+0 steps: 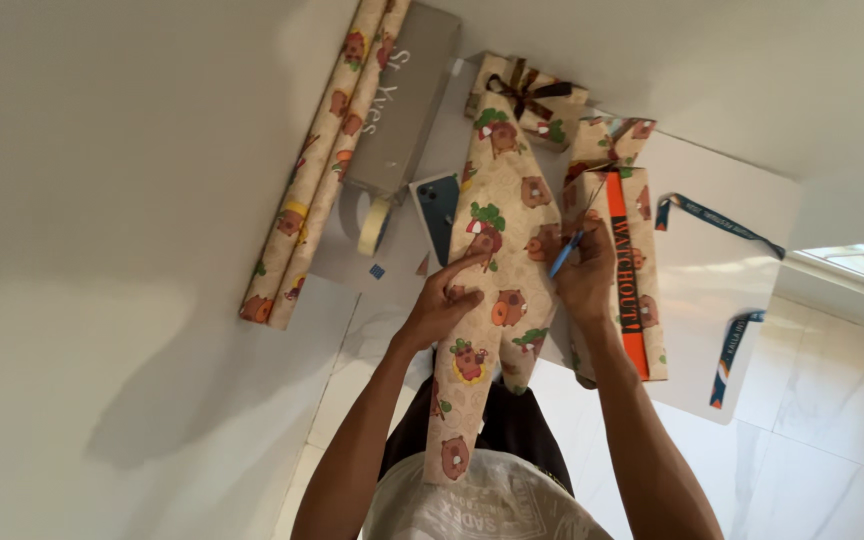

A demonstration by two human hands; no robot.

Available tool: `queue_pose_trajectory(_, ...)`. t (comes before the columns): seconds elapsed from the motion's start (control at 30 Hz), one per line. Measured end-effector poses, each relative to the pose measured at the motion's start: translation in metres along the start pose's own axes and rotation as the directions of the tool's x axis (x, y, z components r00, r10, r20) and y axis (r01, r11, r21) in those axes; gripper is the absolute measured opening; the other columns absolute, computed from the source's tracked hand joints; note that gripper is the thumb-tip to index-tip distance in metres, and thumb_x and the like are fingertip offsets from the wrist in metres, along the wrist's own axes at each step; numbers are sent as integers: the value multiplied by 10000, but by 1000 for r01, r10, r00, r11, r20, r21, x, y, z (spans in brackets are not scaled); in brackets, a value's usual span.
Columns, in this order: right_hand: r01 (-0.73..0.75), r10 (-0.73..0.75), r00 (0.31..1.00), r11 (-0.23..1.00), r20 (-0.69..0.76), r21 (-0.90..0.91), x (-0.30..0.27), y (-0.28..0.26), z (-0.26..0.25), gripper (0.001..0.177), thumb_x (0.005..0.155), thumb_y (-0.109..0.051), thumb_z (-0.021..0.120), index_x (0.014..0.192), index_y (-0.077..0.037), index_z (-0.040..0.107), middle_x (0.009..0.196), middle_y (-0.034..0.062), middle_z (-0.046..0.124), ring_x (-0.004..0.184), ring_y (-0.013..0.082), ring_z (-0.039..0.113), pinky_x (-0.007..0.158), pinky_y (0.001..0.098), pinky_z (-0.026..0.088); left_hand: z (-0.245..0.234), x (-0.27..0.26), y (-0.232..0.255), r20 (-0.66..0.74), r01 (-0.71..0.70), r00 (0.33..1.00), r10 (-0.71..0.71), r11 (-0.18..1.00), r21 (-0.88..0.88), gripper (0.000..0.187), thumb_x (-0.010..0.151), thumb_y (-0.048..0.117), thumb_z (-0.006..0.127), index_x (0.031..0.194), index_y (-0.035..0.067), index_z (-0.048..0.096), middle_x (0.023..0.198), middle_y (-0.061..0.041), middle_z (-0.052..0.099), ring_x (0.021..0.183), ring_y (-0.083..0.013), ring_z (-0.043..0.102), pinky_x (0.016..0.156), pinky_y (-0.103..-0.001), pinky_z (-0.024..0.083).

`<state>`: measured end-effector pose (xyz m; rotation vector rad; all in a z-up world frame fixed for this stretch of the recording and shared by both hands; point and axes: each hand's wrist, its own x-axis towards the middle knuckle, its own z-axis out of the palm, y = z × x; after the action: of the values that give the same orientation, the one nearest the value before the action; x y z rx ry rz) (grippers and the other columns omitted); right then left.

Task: The person cuts wrapping paper with scissors, folds it around a rectangular box, and secures the edges with tape. The person then folds the ends of the paper to complete the wrapping.

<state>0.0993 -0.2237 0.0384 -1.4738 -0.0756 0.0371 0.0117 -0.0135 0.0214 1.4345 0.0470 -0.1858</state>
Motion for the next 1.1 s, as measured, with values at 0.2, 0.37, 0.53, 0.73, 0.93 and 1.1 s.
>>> queue_pose_trajectory(0.2, 113, -131, 989, 971, -73, -211, 5, -43, -58, 258, 969, 20, 708, 1108, -27, 495, 992, 78, 633, 895, 117, 671, 712, 275, 562, 52, 16, 34, 120, 115, 988, -98, 984, -139, 561, 929, -38, 666, 1459, 110, 558, 1451, -42, 577, 1008, -68, 601, 858, -218, 548)
queue_pose_trajectory(0.37, 34, -62, 989, 978, -131, -204, -3, -80, -138, 271, 969, -13, 749, 1086, -45, 506, 1056, 110, 706, 899, 120, 676, 779, 278, 613, 118, 34, 53, 220, 111, 973, -70, 977, -182, 557, 920, -26, 680, 1446, 108, 558, 1323, 7, 637, 768, -36, 526, 722, -207, 523)
queue_pose_trajectory(0.53, -1, -44, 982, 971, -183, -240, -13, -98, -222, 330, 905, -13, 775, 1094, -48, 506, 1031, 96, 669, 917, 110, 647, 713, 282, 594, 209, 49, 62, 230, 75, 971, -69, 997, -18, 522, 941, -14, 660, 1432, 138, 570, 1201, -30, 605, 770, -46, 522, 719, -215, 514)
queue_pose_trajectory(0.73, 52, -86, 988, 967, -131, -248, -18, -78, -348, 258, 983, -33, 750, 1087, -27, 515, 972, 76, 678, 891, 121, 659, 783, 295, 590, 338, 53, 23, 96, -118, 991, 94, 949, 291, 539, 930, 16, 696, 1446, 121, 579, 1128, -203, 579, 912, -197, 563, 796, -365, 513)
queue_pose_trajectory(0.93, 141, -142, 990, 942, 18, -303, -2, -15, -456, 298, 909, 0, 758, 1053, -38, 500, 917, 34, 657, 866, 109, 623, 810, 276, 544, 448, 64, -47, -138, 79, 990, -10, 860, 505, 566, 896, 62, 669, 1439, 183, 568, 1158, -229, 542, 786, -362, 677, 760, -446, 581)
queue_pose_trajectory(1.1, 112, -103, 994, 933, 45, -341, 11, 47, -488, 225, 986, 4, 702, 1039, -44, 490, 909, 21, 650, 835, 95, 566, 765, 251, 505, 489, 84, -89, -248, 207, 968, -48, 712, 671, 652, 932, 87, 624, 1539, 185, 404, 1218, -269, 470, 801, -456, 667, 716, -495, 603)
